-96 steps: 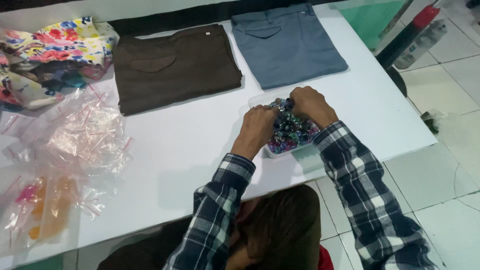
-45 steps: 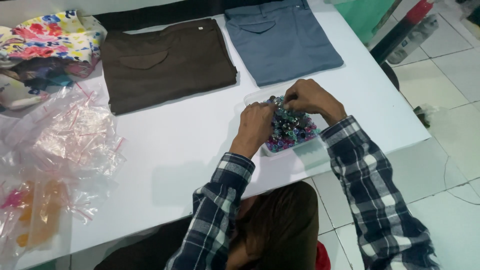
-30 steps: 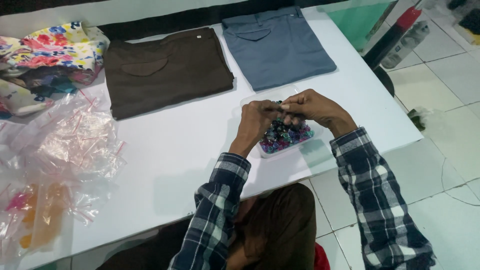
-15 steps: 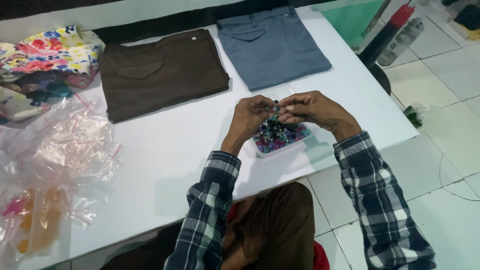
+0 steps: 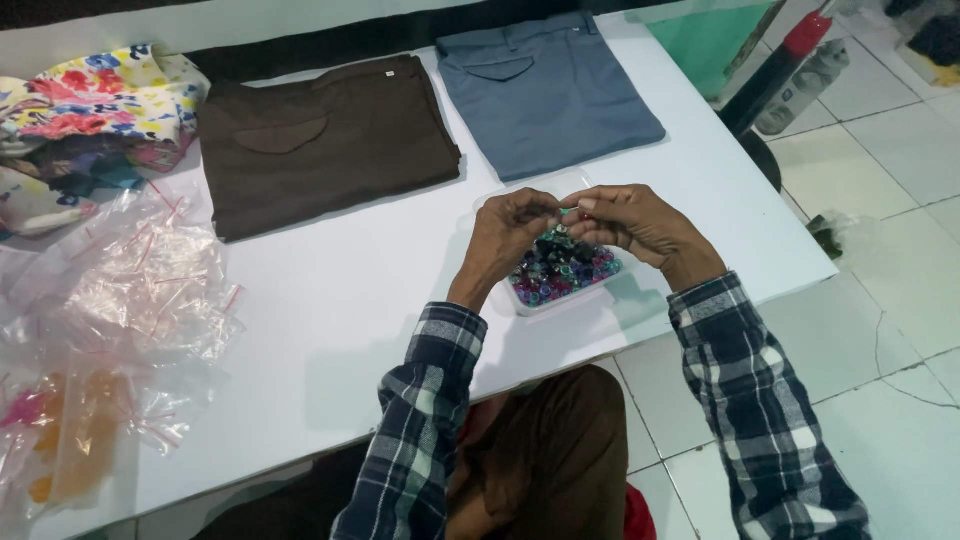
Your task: Sorting small pink buttons from a container and placing them into small plastic bags
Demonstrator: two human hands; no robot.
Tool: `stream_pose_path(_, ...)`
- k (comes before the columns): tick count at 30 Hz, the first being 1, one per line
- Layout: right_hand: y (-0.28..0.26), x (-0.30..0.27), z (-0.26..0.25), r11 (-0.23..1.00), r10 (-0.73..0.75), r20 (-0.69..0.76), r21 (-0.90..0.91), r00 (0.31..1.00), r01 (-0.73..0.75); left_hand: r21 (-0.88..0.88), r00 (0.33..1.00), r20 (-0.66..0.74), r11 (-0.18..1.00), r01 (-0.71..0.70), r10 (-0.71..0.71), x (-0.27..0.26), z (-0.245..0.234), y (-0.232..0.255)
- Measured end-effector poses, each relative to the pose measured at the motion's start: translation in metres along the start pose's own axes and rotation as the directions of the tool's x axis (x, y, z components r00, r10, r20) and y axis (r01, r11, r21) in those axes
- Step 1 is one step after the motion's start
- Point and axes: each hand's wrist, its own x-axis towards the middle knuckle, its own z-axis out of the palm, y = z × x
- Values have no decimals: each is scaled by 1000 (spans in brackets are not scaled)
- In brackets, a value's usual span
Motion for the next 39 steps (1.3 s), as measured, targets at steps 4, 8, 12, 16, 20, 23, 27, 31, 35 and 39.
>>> stream_pose_path(4, 4, -1, 1, 999, -20, -6, 45, 1000, 20, -72, 1000, -6, 997, 17, -18, 3, -7, -10)
stream_pose_path(8, 8, -1, 2, 998, -28, -3, 60, 1000, 28, -52, 999, -23, 998, 37, -38, 5, -8, -12)
stream_pose_path(12, 10, -1, 4, 998, -7, -3, 55, 1000, 7, -99, 997, -57, 994, 50, -56, 5, 0, -11)
stream_pose_path(16, 17, 3, 0, 1000, -26, -24, 7, 999, 26, -53, 996, -70, 997, 46, -50, 3, -3, -12)
stream_pose_path(20, 9, -3, 11, 999, -15, -43, 40, 999, 16, 98, 995, -88, 994, 43, -35, -3, -7, 1)
stream_pose_path(23, 7, -5, 15, 997, -7, -47, 73, 999, 11, 141, 993, -108, 989, 55, -39, -5, -7, 3)
stream_pose_path(27, 7, -7, 15, 996, 3, -33, 86, 999, -1, 133, 991, -130, 990, 51, -34, -6, -3, 6)
stream_pose_path(31, 10, -5, 13, 997, -9, -26, 77, 1000, 11, 108, 990, -133, 993, 56, -42, -1, -2, -3)
stream_pose_path(35, 15, -2, 9, 997, -35, -42, 64, 999, 38, 0, 992, -122, 999, 37, -37, 3, 0, -12)
stream_pose_path(39, 18, 1, 8, 999, -40, -90, 20, 995, 42, -49, 994, -99, 998, 36, -41, 2, 5, -12)
